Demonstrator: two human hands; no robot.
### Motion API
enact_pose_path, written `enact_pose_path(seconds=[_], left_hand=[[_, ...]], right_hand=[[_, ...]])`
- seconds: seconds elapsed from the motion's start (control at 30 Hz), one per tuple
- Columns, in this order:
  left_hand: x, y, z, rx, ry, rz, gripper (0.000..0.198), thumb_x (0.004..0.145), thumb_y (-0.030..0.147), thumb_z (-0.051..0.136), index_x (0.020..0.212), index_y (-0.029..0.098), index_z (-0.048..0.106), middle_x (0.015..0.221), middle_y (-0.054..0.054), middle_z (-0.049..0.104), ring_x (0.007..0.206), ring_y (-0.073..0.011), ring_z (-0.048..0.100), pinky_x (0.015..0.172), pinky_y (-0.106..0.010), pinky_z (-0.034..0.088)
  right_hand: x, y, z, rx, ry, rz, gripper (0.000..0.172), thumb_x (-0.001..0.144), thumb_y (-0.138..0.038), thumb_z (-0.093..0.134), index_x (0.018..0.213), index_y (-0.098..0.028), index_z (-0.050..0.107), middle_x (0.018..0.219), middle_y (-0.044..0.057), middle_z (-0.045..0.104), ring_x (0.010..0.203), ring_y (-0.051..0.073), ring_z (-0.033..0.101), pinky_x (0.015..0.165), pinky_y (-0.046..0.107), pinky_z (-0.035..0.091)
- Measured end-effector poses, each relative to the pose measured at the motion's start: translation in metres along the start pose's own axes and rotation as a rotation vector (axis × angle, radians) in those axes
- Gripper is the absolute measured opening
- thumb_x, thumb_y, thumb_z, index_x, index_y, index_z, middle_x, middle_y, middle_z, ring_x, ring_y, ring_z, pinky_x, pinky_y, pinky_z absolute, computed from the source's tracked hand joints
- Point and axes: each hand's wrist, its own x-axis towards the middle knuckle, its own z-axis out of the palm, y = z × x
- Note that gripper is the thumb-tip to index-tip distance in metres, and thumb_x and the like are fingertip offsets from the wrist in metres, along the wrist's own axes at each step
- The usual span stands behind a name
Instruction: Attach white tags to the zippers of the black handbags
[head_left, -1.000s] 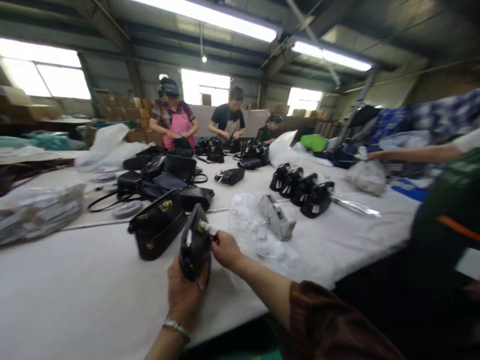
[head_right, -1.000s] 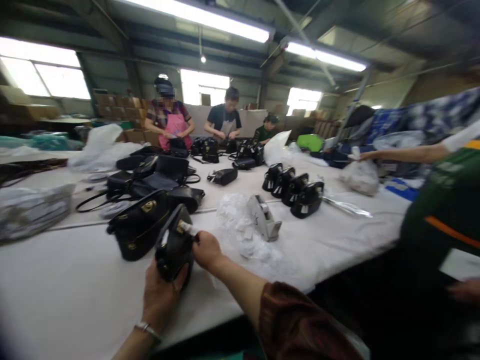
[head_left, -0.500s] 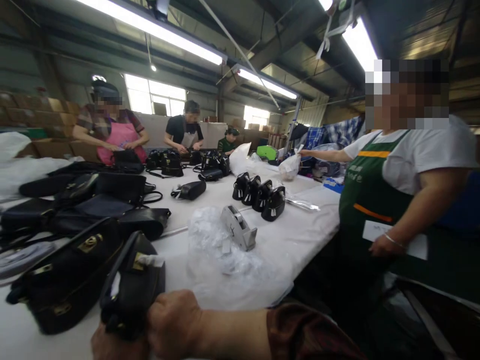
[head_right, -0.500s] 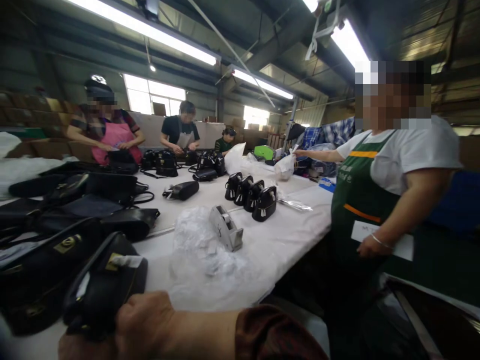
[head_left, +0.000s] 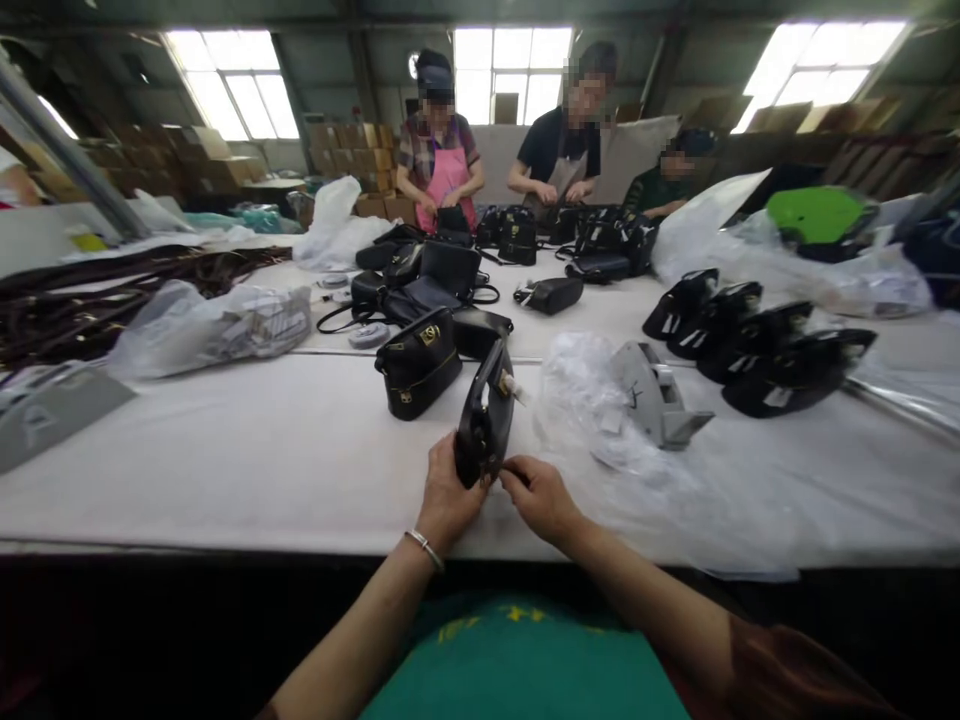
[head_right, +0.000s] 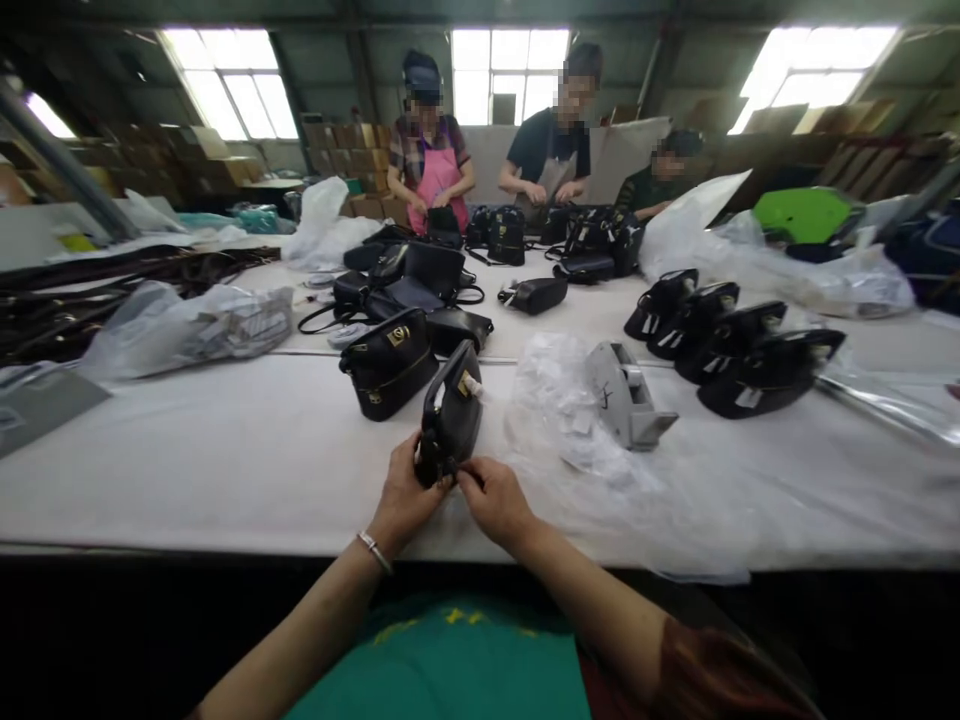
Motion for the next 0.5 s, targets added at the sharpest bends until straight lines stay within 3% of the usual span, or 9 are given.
enact_pose_path(seconds=[0.17,0.37,0.5], left_hand=[[-0.024,0.013,-0.021,-0.055,-0.017,-0.198,0.024,0.084,0.028,0.061,0.104,0.015,0.065,0.097,-0.010,0.070,0.087,-0.0206,0.068,0.071,-0.031,0.057],[-0.019,0.025,-0.008,0.052,-0.027,-0.184,0.030,0.080,0.046,0.068,0.085,0.017,0.072,0.077,-0.006,0.072,0.070,-0.0200,0.068,0.068,-0.032,0.054],[-0.013,0.023,-0.002,0.129,-0.019,-0.113,0.029,0.081,0.047,0.066,0.079,0.019,0.074,0.073,-0.005,0.073,0.068,-0.0204,0.067,0.065,-0.032,0.051]], right_hand=[[-0.003,0.005,0.008,0.047,0.025,0.035,0.015,0.088,-0.025,0.058,0.084,-0.021,0.072,0.076,0.003,0.072,0.069,0.020,0.065,0.066,0.031,0.050],[-0.004,-0.003,0.012,0.021,0.005,0.004,0.017,0.088,-0.018,0.056,0.078,-0.019,0.069,0.076,0.002,0.071,0.071,0.018,0.064,0.068,0.028,0.048],[-0.013,-0.007,-0.002,-0.074,0.027,-0.073,0.013,0.086,-0.015,0.058,0.088,-0.018,0.070,0.081,0.004,0.070,0.077,0.018,0.065,0.072,0.027,0.048]])
